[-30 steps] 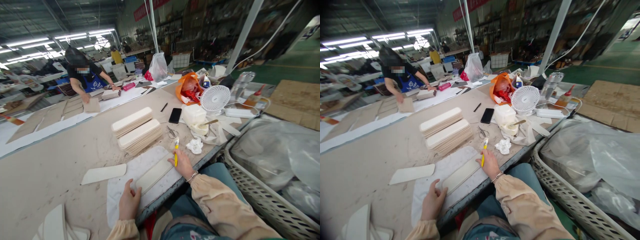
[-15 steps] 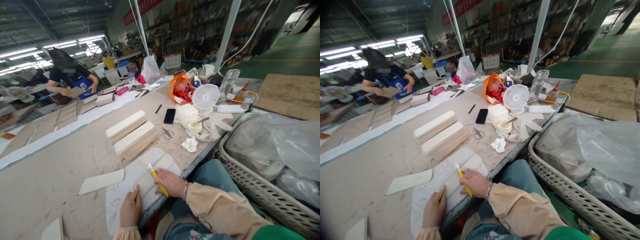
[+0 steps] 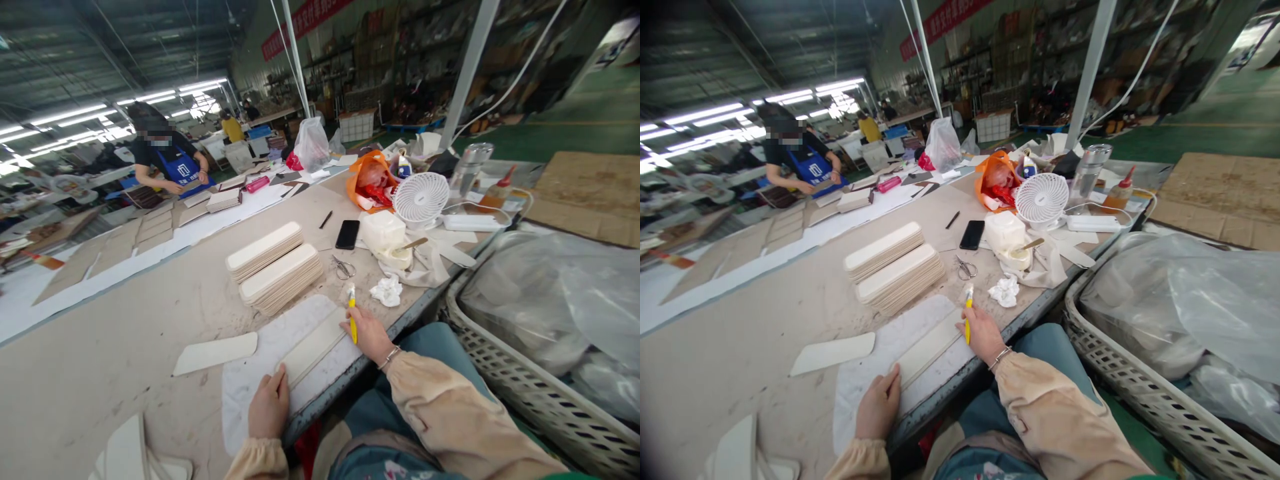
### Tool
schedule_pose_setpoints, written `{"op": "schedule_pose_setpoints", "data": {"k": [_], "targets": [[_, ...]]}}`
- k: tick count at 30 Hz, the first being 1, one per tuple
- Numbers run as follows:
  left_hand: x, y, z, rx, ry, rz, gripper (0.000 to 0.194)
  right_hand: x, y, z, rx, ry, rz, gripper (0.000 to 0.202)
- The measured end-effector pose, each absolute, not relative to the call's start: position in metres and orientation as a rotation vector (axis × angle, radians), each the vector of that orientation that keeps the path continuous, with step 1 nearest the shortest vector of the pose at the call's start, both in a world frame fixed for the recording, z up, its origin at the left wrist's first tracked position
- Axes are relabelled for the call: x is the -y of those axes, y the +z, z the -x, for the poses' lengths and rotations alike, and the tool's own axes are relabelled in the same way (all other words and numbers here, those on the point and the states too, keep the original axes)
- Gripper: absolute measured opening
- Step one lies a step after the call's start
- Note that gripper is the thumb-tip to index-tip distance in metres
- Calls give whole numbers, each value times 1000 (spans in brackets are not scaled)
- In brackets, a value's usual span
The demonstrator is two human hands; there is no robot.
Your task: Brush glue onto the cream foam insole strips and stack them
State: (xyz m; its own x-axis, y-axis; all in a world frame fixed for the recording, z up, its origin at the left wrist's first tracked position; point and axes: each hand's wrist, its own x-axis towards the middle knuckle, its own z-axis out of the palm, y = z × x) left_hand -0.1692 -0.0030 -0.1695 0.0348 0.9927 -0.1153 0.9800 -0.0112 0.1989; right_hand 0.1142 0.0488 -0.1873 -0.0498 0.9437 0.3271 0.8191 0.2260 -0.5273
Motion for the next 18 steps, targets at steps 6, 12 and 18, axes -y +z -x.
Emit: {"op": "schedule_pose_setpoints", "data": {"k": [6, 12, 18], "targets": [[5, -165, 166, -2049, 114, -2021, 39, -56, -187, -110, 1787, 271, 1578, 18], [6, -167, 165, -2034, 268, -1943, 40, -58, -193, -105, 1556, 431, 1587, 26], [-1, -167, 185, -1950, 475, -1820, 52, -51, -162, -100, 1362, 636, 1267, 33]]}}
